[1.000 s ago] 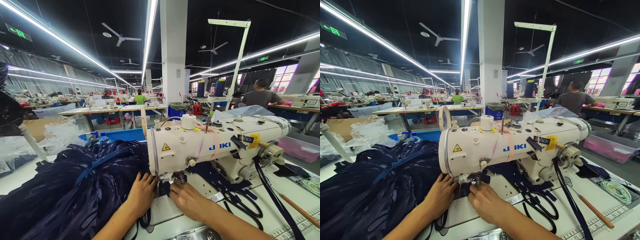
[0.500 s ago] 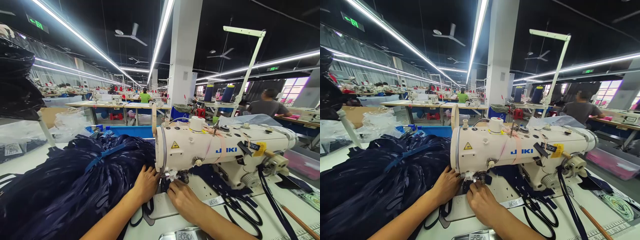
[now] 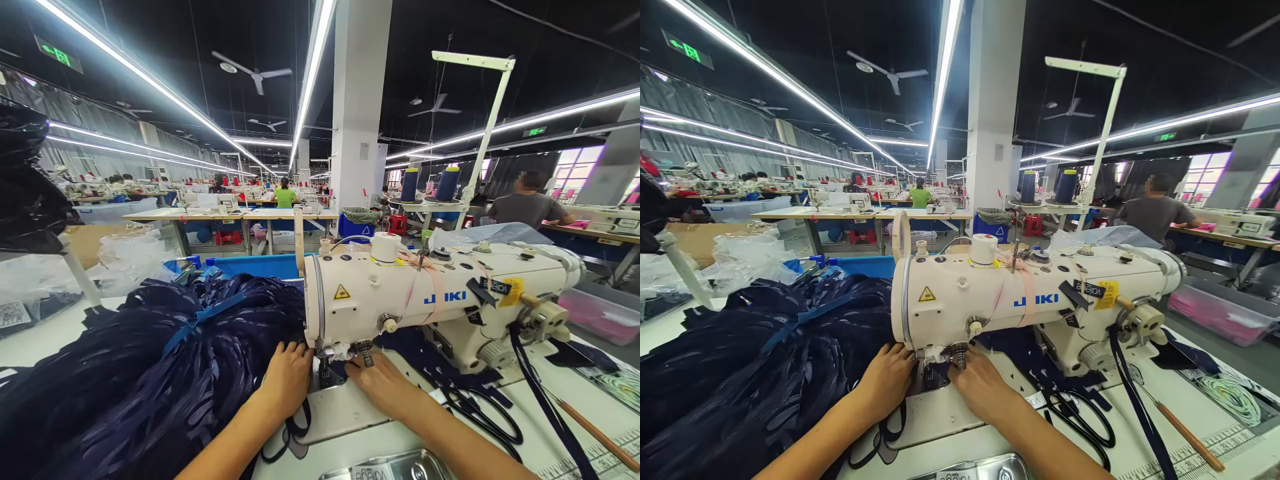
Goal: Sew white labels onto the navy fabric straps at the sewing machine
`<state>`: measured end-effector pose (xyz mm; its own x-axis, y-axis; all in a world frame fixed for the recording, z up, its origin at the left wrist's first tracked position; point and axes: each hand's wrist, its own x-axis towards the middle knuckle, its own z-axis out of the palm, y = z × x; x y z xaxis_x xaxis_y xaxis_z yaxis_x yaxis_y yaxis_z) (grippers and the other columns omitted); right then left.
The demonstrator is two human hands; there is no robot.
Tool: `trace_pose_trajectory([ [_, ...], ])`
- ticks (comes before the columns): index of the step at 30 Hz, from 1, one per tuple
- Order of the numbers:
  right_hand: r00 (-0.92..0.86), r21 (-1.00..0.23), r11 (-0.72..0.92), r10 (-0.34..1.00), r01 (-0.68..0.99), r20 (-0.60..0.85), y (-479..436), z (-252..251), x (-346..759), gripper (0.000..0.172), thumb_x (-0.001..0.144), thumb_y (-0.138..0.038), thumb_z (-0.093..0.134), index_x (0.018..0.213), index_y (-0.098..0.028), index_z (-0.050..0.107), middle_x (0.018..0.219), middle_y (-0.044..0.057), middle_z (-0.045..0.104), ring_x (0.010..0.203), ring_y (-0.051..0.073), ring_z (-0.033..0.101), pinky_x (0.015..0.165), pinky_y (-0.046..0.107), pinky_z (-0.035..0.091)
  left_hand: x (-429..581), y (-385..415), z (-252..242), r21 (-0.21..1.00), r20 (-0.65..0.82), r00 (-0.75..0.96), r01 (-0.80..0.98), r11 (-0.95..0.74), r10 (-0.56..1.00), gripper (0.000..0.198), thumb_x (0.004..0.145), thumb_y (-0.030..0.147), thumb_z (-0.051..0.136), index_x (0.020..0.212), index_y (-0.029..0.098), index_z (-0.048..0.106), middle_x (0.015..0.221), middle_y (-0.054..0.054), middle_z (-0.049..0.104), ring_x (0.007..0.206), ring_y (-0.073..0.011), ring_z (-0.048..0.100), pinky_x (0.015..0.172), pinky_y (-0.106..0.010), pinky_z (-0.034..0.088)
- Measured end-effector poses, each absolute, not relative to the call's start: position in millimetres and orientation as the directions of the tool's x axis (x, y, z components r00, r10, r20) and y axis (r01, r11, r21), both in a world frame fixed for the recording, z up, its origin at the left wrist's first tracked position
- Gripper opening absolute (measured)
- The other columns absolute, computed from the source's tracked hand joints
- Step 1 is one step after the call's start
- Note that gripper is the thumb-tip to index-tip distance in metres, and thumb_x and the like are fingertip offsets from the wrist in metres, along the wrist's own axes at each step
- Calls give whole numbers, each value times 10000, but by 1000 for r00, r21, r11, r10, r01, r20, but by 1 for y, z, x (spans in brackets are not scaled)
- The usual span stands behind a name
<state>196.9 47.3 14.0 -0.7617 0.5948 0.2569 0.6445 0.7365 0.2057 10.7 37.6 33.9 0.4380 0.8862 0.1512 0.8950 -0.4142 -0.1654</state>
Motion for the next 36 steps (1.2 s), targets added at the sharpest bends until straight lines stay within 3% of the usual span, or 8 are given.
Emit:
trace_pose_trajectory([
  [4,-766,213,745,558,632,318,54,14,207,183,755,-11,460,784,-126,600,810,75,627,761,196,556,675,282,402,-9,19,58,-146,170,454,889,-434,874,238,768,80,401,832,172,611,811,-44,641,756,-190,591,698,-304,432],
  [9,-771,262,730,554,631,313,51,9,206,126,804,-145,483,784,-128,606,759,79,622,694,211,557,627,308,414,-74,-7,69,-214,547,435,899,-383,715,328,870,216,279,845,210,606,819,-30,621,698,-177,561,666,-312,430],
  [12,-774,289,722,548,629,317,48,8,204,124,794,-148,492,758,-137,610,734,77,620,694,213,561,629,310,422,-98,-28,59,-317,489,577,816,-483,654,319,859,147,303,1027,234,560,922,-14,630,796,-169,568,798,-327,405],
  [14,-796,332,725,523,603,306,46,8,202,136,788,-122,485,751,-142,614,725,74,618,693,208,560,631,307,423,-102,-42,51,-392,420,646,762,-515,637,412,815,41,296,1099,235,523,985,-18,620,890,-175,551,923,-375,315],
  [20,-815,373,725,509,579,277,42,8,200,152,766,-82,482,797,-122,625,780,98,614,754,224,554,660,319,417,-96,-70,30,-451,409,710,703,-549,573,415,760,20,331,1056,207,553,924,-29,624,944,-189,520,1030,-407,113],
  [27,-721,209,691,647,692,247,31,23,210,149,785,-125,501,887,-111,610,904,110,606,832,222,536,745,322,399,-93,-77,31,-383,498,642,766,-515,583,472,720,-2,330,1029,249,584,880,17,643,876,-148,559,1007,-351,213],
  [32,-745,113,742,630,660,219,8,37,222,113,811,-139,487,778,-133,595,828,65,591,790,181,515,730,283,385,-89,-63,27,-436,551,653,756,-488,520,531,752,2,222,1008,247,617,1065,-64,600,972,-230,534,956,-454,256],
  [36,-805,0,818,567,575,174,-12,47,227,147,816,-130,485,703,-158,575,742,24,565,712,140,500,667,233,373,-79,-61,24,-340,601,648,737,-584,468,493,804,44,197,845,225,654,1022,-58,628,943,-220,542,993,-448,212],
])
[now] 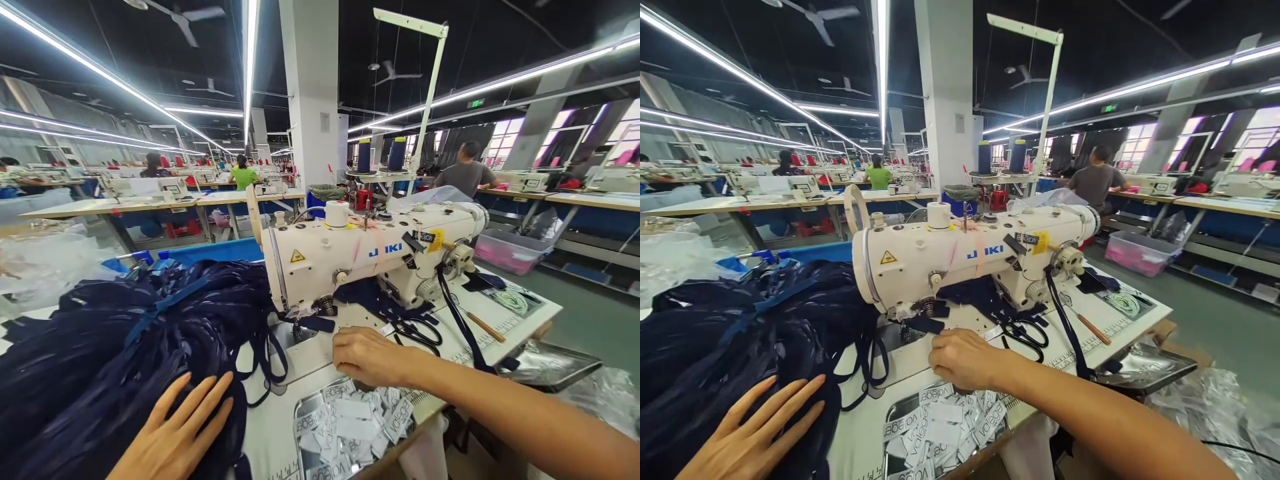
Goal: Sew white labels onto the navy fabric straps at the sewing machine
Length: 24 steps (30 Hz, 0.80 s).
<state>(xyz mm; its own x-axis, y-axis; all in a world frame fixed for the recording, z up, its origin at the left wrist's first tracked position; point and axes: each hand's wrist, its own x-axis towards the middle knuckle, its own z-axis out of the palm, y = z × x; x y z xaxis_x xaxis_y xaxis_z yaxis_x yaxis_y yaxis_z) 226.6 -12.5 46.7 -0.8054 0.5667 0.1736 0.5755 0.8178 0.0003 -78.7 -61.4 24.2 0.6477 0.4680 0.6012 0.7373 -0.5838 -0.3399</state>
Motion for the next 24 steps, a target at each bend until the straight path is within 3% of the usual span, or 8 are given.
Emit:
trace_pose_trajectory([
  [4,-865,-122,874,485,471,130,-26,52,226,51,792,-154,547,816,-165,590,772,8,560,723,127,512,699,226,367,-60,-72,28,-199,590,659,679,-706,467,429,781,37,252,698,233,625,787,-2,660,841,-172,562,1011,-368,197],
  [6,-894,-141,897,434,419,109,-30,53,224,116,775,-179,583,890,-161,590,818,18,561,763,137,515,708,234,366,-52,-77,29,-162,542,700,630,-759,466,401,730,20,271,648,239,596,659,26,621,702,-149,559,996,-340,214],
  [9,-911,-140,913,398,383,107,-36,54,217,134,790,-211,576,912,-158,591,846,30,558,784,146,511,712,241,365,-46,-80,35,-30,457,709,616,-787,537,347,706,37,307,666,243,583,616,36,580,596,-135,522,859,-276,354],
  [13,-893,-109,895,442,433,82,-40,50,203,127,818,-266,549,835,-151,601,822,39,547,791,160,505,738,267,369,-40,-69,59,228,445,560,684,-693,699,199,786,176,406,704,226,580,626,38,576,587,-121,531,561,-186,407],
  [18,-838,-95,838,544,538,53,-41,36,194,169,762,-285,604,828,-131,583,908,68,513,860,194,481,852,336,346,-2,-40,72,545,559,169,663,-513,812,211,764,343,486,627,201,561,552,48,516,503,-117,480,495,-199,371],
  [21,-826,-140,825,560,548,66,-44,30,194,127,752,-240,594,823,-139,561,932,68,505,897,192,467,909,345,303,23,-19,47,650,415,256,587,-482,873,213,734,316,463,597,198,575,581,22,522,563,-137,493,553,-224,374],
  [24,-844,-192,862,502,470,189,-44,27,199,39,762,-190,551,777,-164,527,997,57,505,951,185,439,914,330,282,31,0,21,713,256,291,587,-384,922,212,676,325,484,521,197,551,595,5,520,603,-160,493,581,-250,365],
])
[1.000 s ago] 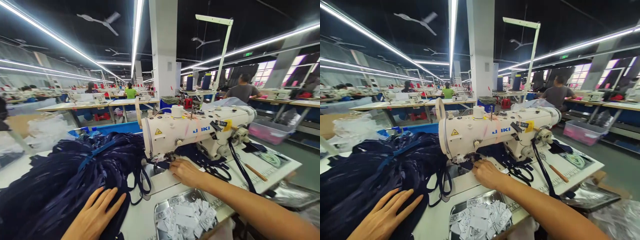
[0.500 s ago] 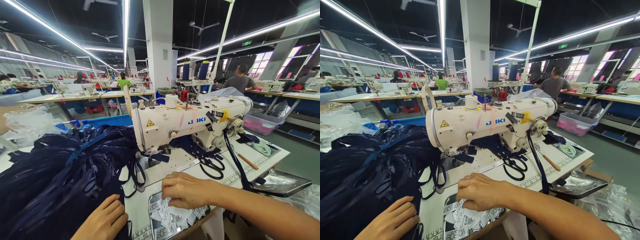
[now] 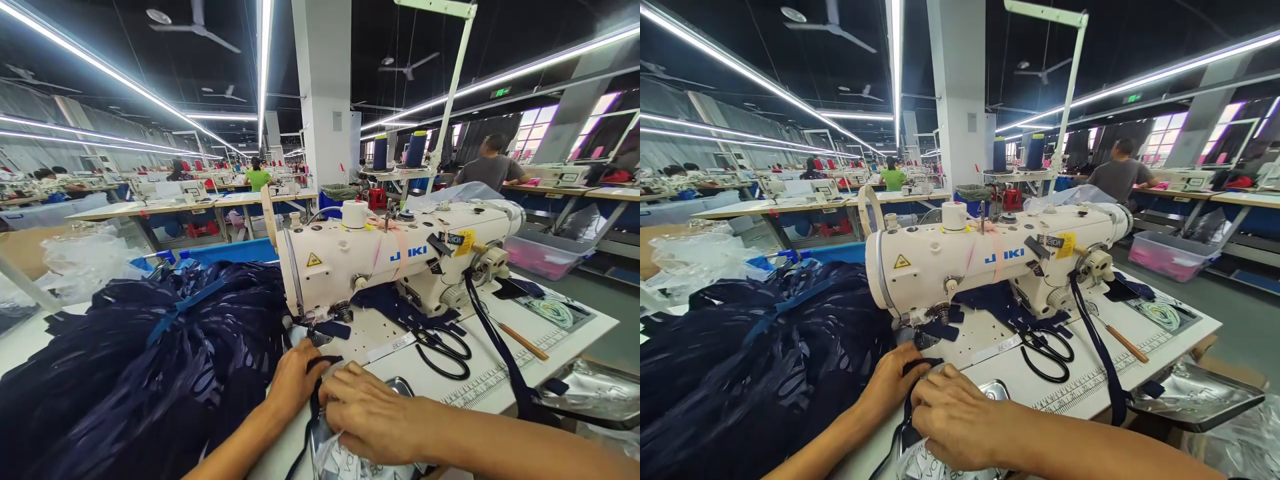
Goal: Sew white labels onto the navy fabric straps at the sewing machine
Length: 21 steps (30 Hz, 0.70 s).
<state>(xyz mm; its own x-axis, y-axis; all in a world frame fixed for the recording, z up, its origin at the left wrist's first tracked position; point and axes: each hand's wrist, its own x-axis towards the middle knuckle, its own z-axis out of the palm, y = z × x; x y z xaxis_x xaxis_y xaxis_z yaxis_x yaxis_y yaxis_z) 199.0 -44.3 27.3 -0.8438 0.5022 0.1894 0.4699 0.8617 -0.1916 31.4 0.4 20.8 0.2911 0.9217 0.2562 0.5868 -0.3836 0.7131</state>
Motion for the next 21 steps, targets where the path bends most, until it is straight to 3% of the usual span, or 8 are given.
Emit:
trace_pose_trajectory([
  [3,-793,-274,849,524,453,312,-38,29,208,57,758,-112,490,750,-169,494,937,50,541,873,162,462,827,290,332,23,11,11,749,208,253,580,-320,945,267,665,380,488,479,190,518,521,22,474,543,-151,462,536,-248,352],
  [7,-546,-565,606,783,560,299,-23,31,213,68,751,-122,471,720,-175,500,597,-26,482,584,118,432,606,235,358,10,7,17,797,133,241,551,-248,961,324,656,455,487,521,168,550,488,35,453,500,-133,428,488,-233,339],
  [10,-463,-830,413,859,375,218,-17,27,199,50,734,-168,497,696,-165,529,559,-42,483,535,98,430,529,207,333,8,-1,23,878,32,241,457,-142,970,351,627,494,522,531,157,542,490,42,437,478,-115,388,459,-224,310],
  [12,-463,-929,299,870,219,171,-15,24,185,64,712,-181,513,660,-155,539,532,-43,491,518,92,437,510,200,330,8,-6,28,917,-1,244,387,-96,970,364,604,502,568,501,157,511,479,51,406,472,-102,356,457,-218,287],
  [16,-387,-980,186,910,66,147,-10,23,160,64,672,-165,526,609,-150,530,489,-53,473,474,81,424,481,194,321,7,-15,41,936,-46,277,348,-55,960,450,566,587,606,495,155,506,466,59,353,465,-91,296,448,-217,256],
  [21,-318,-968,218,933,128,168,-5,27,150,85,646,-124,531,565,-148,520,467,-65,424,465,74,372,457,192,284,3,-23,50,932,1,268,348,-98,964,516,570,652,581,453,164,458,503,56,299,500,-93,250,458,-216,233],
])
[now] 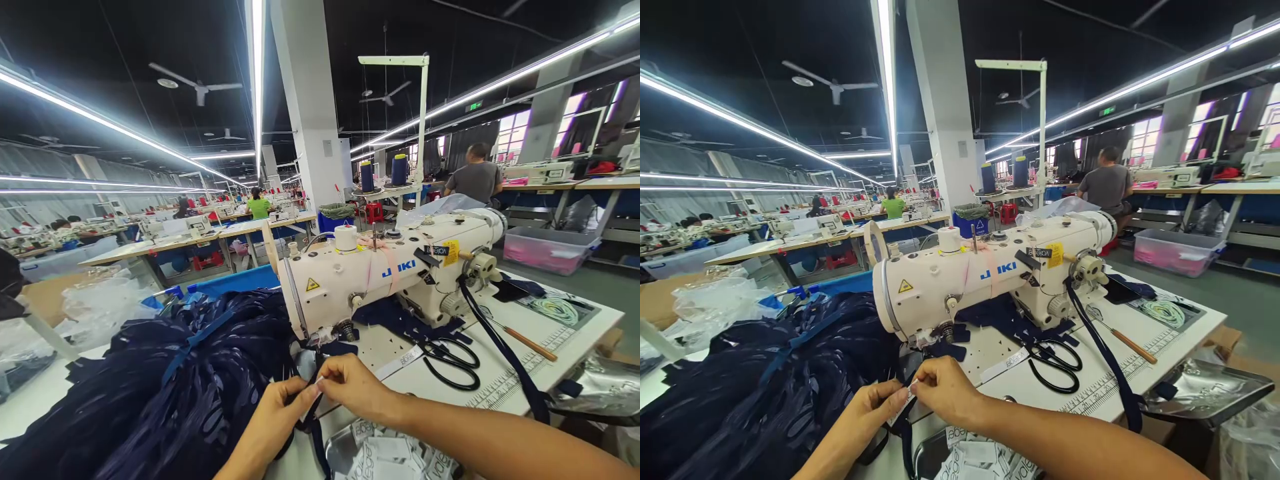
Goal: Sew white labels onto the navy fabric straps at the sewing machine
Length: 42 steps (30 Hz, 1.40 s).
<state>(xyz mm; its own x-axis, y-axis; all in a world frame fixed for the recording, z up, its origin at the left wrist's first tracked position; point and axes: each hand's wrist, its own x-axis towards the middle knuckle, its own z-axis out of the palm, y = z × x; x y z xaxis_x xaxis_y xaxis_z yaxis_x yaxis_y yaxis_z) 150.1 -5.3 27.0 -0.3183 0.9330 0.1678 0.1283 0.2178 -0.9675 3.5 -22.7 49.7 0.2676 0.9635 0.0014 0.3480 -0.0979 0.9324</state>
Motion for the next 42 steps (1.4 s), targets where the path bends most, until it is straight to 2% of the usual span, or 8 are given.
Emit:
trace_pose_trajectory([
  [8,-280,-987,152,951,49,132,1,27,159,107,729,-168,470,632,-145,511,492,-60,442,434,64,364,447,193,283,3,-29,41,947,-61,137,320,14,989,447,585,596,606,513,168,499,468,83,242,451,-75,148,429,-226,118],
  [14,-388,-994,112,915,-8,106,5,23,159,162,600,-271,633,591,-142,534,460,-76,395,447,57,338,435,193,260,9,-30,49,956,-5,140,292,-37,990,478,548,580,632,430,169,419,472,78,246,482,-82,193,467,-224,167],
  [21,-440,-999,27,897,-28,36,5,28,162,230,577,-330,666,537,-142,540,418,-70,420,411,58,363,419,199,265,5,-29,51,977,-80,183,207,42,980,407,481,531,705,525,144,587,504,52,411,496,-86,301,492,-218,236],
  [30,-554,-999,25,831,-47,47,-2,36,165,235,608,-318,664,534,-130,545,431,-55,469,393,61,402,439,203,314,-2,-26,48,978,-145,300,185,92,943,396,468,493,744,538,127,609,530,24,489,524,-98,367,524,-223,269],
  [34,-623,-997,61,778,-51,80,1,29,170,260,682,-364,620,601,-129,544,487,-46,501,441,74,461,534,227,388,-6,-32,49,975,-132,290,212,71,948,379,502,486,718,530,133,584,521,32,487,514,-97,375,522,-223,279],
  [37,-602,-948,284,785,143,144,5,26,172,229,775,-344,523,793,-127,591,744,36,604,700,149,574,703,293,427,-17,-37,58,947,-1,193,317,-61,981,361,605,499,641,546,153,556,531,30,506,505,-111,424,507,-223,319],
  [39,-580,-789,469,794,398,179,5,27,167,277,781,-320,525,968,-124,581,979,107,591,927,221,542,803,341,403,-24,-38,67,789,326,147,502,-354,934,283,727,418,569,599,166,565,563,28,519,515,-115,457,511,-219,346],
  [42,-717,-489,678,682,549,141,-5,29,147,390,741,-338,588,1026,-73,559,1015,173,579,951,283,534,804,367,411,-23,-30,76,55,794,422,666,-744,437,157,840,181,461,769,155,599,633,2,551,559,-119,490,541,-229,362],
])
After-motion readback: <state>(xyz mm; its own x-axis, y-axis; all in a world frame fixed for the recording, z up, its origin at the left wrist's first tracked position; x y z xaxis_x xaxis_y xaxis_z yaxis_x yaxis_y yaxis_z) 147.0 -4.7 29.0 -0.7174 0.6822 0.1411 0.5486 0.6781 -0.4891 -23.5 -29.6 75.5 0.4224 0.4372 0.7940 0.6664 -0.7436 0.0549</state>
